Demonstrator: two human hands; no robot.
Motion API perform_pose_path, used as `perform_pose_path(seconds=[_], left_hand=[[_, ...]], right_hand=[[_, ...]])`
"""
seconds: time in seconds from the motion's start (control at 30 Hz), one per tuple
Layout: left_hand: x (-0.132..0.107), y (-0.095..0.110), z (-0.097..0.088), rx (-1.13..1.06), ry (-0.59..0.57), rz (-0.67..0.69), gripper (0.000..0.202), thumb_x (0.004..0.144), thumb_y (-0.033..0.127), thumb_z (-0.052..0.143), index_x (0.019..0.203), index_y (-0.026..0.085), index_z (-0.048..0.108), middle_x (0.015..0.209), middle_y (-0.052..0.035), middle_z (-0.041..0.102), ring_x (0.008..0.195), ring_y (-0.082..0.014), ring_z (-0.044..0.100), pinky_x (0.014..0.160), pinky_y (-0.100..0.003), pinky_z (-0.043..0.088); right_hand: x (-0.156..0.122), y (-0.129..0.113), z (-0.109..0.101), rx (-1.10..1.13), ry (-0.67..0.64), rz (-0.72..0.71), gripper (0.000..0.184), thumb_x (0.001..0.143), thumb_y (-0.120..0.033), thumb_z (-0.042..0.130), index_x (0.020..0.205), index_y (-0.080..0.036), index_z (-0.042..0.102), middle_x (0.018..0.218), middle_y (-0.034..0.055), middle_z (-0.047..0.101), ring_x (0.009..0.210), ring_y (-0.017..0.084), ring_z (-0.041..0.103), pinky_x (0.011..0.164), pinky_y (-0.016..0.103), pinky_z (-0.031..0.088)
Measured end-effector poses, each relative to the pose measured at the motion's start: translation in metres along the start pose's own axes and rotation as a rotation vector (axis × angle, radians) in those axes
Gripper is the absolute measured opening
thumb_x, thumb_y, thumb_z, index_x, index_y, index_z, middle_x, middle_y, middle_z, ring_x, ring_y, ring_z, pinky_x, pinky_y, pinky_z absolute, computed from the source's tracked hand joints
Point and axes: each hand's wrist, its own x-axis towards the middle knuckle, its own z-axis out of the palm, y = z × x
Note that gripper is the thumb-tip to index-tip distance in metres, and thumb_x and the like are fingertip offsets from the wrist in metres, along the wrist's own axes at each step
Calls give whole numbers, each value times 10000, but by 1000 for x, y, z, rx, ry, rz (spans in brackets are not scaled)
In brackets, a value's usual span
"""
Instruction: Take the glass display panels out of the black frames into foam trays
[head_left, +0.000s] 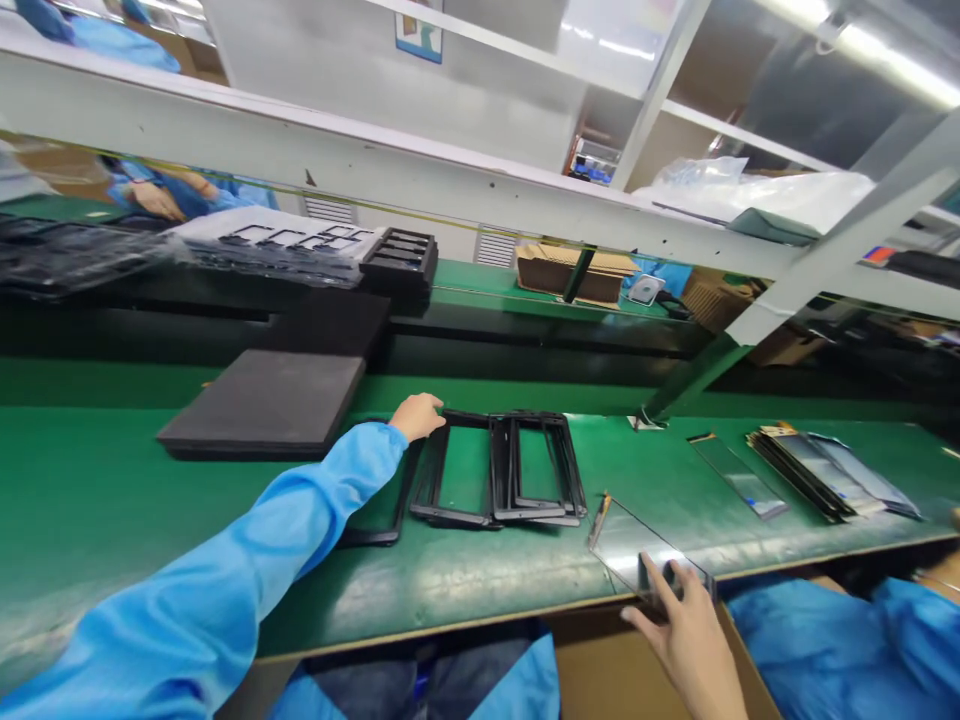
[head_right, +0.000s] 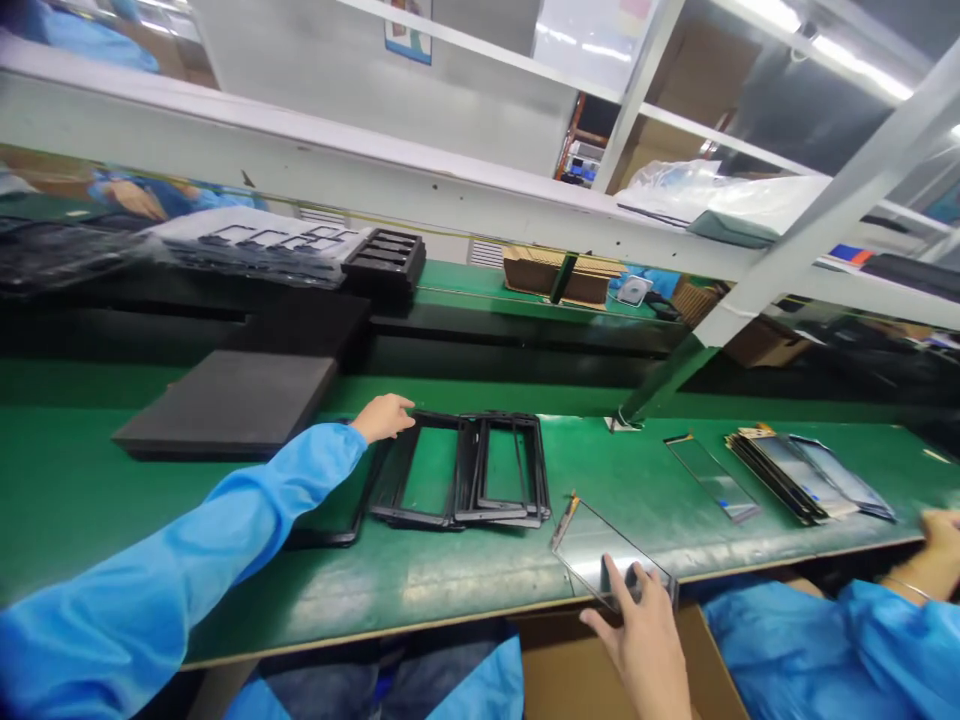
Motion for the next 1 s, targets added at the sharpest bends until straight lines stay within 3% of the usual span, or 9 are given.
perform_pose_path(seconds=[0.1,0.17,0.3,0.37,0.43,0.57,0.77,0.87,1.0], left_hand=[[-2,-4,-7,-108,-27,-46,310,1025,339,704,1275,157,679,1188,-88,732,951,-218,740,815,-402,648],[-7,-6,-13,-206,-23,-54,286,1028,324,700,1259,155,680,1130,-74,737,881,-195,735,764,-370,646],[-32,-13,-34,-434,25,-23,367,931,262,771,1268,141,692,881,-14,704,751,-167,708,640,-288,627],[-52,-19,-48,-532,66,-4,493,826,284,828,1282,141,709,801,4,670,746,-174,704,608,-259,625],[-76,-26,-61,-602,107,6,583,761,354,862,1294,163,723,806,-1,677,766,-174,701,613,-241,631],[-130,-34,-72,-759,169,19,639,710,411,923,1301,241,751,883,-14,704,751,-157,681,580,-209,618],[-197,-11,-19,-936,-27,76,498,746,331,920,1226,248,818,872,-29,719,710,-177,708,584,-247,616],[-209,0,10,-992,-85,144,469,769,300,901,1226,221,830,841,-44,725,704,-173,684,599,-254,609],[-216,1,25,-1016,-96,180,445,819,302,877,1252,212,824,865,-72,756,730,-176,680,624,-253,607]], right_hand=[[-10,4,-11,-68,-56,-26,418,967,-496,502,1200,-371,827,1347,87,756,993,361,783,663,428,599],[-11,-4,-29,-93,-2,-1,376,981,-437,501,1159,-411,832,1306,32,786,814,300,795,554,373,546],[-4,-39,-69,2,268,154,429,943,-528,612,1301,-355,774,1030,87,819,821,345,781,694,450,576],[-1,-60,-79,211,327,323,668,864,-605,708,1455,-297,669,922,97,787,777,347,753,778,496,592],[-1,-83,-77,502,272,487,857,755,-621,827,1499,-251,619,891,78,764,789,320,734,791,473,611],[-9,-135,-51,1005,49,595,787,719,-491,938,1410,-227,669,882,18,707,677,185,649,550,280,546],[-30,-210,-21,1244,-62,603,681,754,-435,948,1369,-267,706,892,9,691,628,140,585,497,228,495],[-37,-230,-18,1249,-93,635,687,728,-418,967,1348,-257,720,914,21,700,627,137,581,502,232,503],[-40,-243,-14,1288,-97,634,646,725,-372,963,1318,-245,743,883,12,687,616,130,570,496,228,492]])
